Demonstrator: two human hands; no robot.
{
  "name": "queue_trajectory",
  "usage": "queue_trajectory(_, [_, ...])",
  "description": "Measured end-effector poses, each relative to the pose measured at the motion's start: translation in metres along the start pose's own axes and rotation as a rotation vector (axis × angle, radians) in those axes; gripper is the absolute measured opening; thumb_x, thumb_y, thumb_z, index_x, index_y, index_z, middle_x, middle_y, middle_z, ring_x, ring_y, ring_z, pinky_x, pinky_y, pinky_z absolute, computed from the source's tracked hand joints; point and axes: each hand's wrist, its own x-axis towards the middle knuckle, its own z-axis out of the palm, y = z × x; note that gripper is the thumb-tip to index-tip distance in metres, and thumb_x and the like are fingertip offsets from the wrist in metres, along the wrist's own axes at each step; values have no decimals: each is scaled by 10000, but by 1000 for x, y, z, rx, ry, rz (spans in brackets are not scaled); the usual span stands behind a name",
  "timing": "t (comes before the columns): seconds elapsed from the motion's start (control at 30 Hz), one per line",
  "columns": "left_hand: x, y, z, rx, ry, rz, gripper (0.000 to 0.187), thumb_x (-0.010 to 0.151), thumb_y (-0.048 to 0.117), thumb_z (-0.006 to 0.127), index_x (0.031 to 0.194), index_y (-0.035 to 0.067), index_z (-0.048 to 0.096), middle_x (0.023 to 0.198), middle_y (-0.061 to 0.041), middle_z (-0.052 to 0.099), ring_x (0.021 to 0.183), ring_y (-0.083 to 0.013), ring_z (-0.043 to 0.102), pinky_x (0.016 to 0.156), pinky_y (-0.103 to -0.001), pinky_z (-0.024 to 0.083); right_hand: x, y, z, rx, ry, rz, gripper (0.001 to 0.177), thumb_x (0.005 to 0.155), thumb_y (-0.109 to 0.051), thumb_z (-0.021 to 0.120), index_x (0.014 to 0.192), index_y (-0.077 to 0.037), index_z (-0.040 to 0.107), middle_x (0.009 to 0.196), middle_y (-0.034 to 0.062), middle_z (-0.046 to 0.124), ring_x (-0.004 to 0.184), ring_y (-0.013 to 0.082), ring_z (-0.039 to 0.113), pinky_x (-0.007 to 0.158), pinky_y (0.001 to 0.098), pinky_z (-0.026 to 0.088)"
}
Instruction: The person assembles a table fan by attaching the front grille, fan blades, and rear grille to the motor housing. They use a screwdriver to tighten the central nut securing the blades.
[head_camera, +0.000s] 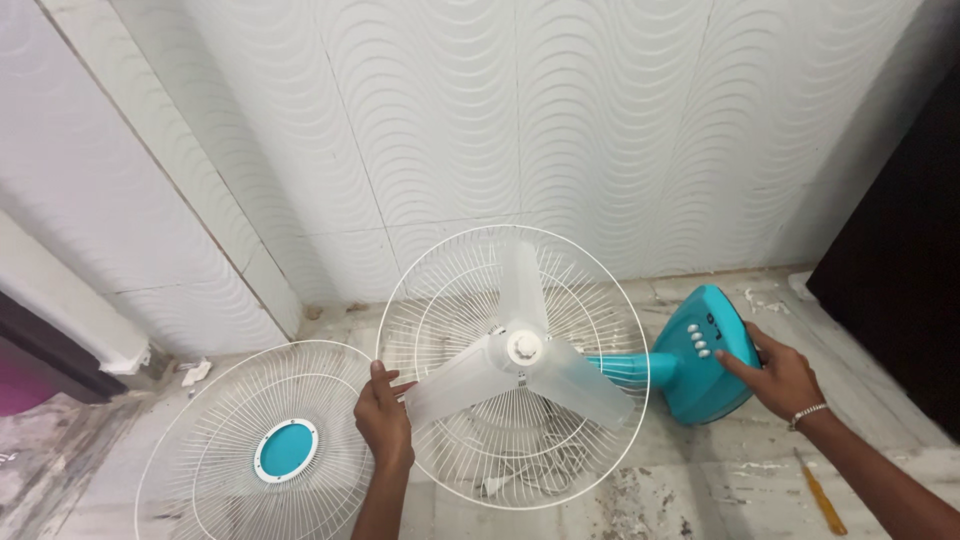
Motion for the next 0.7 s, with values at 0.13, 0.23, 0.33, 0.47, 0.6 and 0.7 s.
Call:
queue_trajectory(0.13, [12,-14,9,-44,-63,-87,680,1013,589,446,1136,-23,715,936,-200,758,741,-259,684,618,-361,532,7,-1,0,-76,30,-25,869,817,-502,771,1539,-93,512,1073,254,759,960,328,769,852,424,599])
queue_trajectory(0.23, [15,-23,17,-11,-87,-149,691,1003,600,444,1160,-20,705,979,-208,746,749,-252,709,565,-354,547,15,-5,-1,-164,-6,21,831,829,-524,745,1539,-152,527,1073,232,768,960,341,774,871,450,600])
queue_trajectory(0.33, [17,-32,24,5,-119,-155,701,995,609,433,1179,-14,698,997,-209,760,754,-267,715,555,-363,548,11,-5,-5,-193,-15,19,783,831,-532,719,1521,-200,557,1074,210,782,965,343,774,894,471,597])
queue_trajectory(0.47, [23,-39,29,-28,-131,-220,726,995,627,412,1194,-18,681,1055,-216,729,813,-275,744,612,-382,615,7,-7,-6,-157,-2,51,840,818,-543,730,1552,-209,495,1092,226,768,957,359,779,872,491,611])
queue_trajectory(0.6, [26,-49,31,-43,-157,-204,724,994,635,398,1202,-6,666,1067,-223,727,842,-291,740,627,-405,611,5,-8,-7,-178,1,40,827,812,-552,734,1545,-245,506,1101,237,757,1020,386,746,900,499,593])
queue_trajectory(0.7, [27,-56,28,-71,-190,-231,719,998,636,372,1250,18,637,1096,-222,707,894,-307,731,670,-418,613,5,-13,-6,-201,-30,95,835,828,-549,712,1574,-261,472,1095,240,764,1004,398,763,914,502,598])
